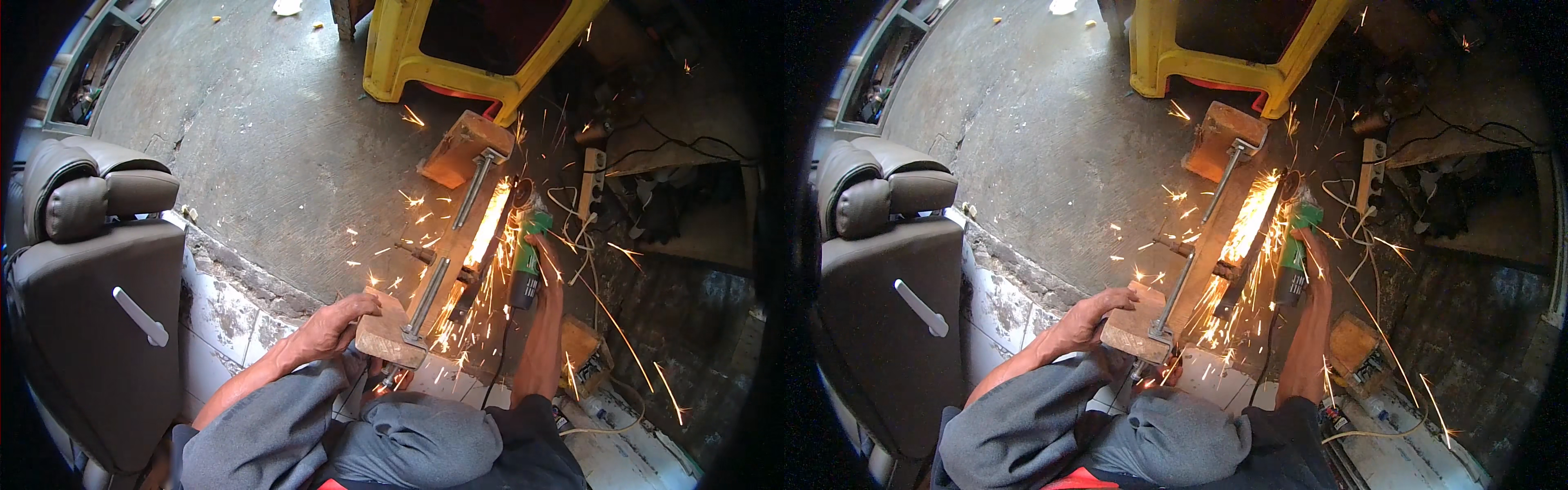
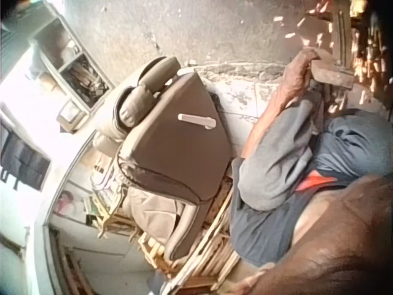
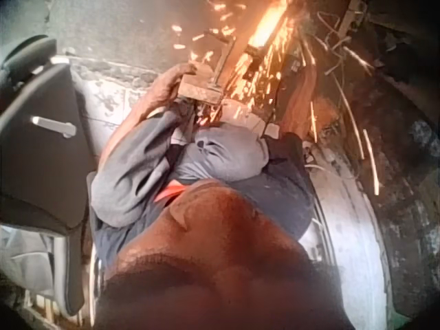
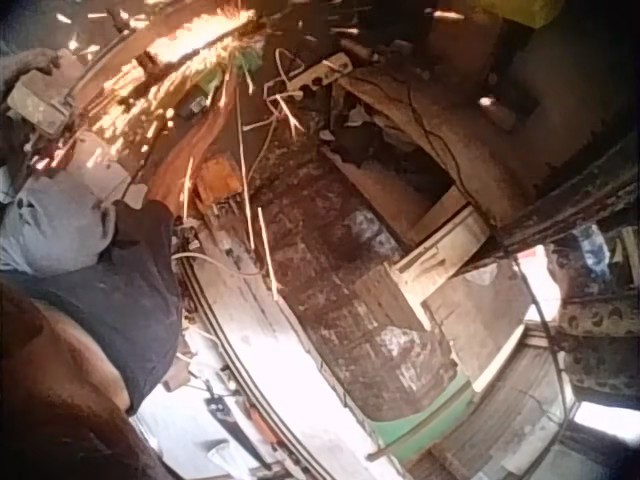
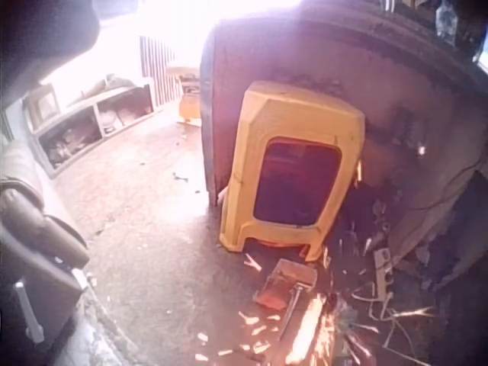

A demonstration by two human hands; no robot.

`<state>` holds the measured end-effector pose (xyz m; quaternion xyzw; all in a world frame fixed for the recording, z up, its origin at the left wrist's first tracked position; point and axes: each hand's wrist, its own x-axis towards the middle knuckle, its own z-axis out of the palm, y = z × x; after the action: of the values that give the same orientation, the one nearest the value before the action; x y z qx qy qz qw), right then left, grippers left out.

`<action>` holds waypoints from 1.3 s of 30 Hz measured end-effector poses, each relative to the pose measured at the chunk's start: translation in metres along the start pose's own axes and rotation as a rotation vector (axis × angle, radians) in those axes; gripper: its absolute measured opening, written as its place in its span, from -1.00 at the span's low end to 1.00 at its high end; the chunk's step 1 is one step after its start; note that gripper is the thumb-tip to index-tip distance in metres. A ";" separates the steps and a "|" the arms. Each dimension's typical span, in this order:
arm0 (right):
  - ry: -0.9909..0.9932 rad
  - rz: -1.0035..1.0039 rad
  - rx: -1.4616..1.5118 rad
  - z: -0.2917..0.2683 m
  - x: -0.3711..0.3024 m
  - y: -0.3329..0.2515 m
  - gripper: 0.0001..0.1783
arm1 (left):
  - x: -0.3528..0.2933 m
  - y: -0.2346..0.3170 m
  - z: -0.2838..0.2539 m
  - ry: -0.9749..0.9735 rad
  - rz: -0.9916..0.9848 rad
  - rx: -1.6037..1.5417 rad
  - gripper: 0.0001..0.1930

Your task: The person plugs an angle grinder into an electrical outlet and grinds metal pieces clamped in a wooden fixture using the angle grinder.

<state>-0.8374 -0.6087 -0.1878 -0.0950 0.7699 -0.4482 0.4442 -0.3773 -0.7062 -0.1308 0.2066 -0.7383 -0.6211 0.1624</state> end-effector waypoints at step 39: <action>0.032 0.094 -0.025 0.004 -0.003 -0.006 -0.43 | -0.002 -0.002 -0.002 -0.024 0.008 0.030 -0.61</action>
<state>-0.8341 -0.6128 -0.1815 -0.0570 0.7859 -0.4187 0.4514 -0.3746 -0.7073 -0.1325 0.1987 -0.7501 -0.6119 0.1531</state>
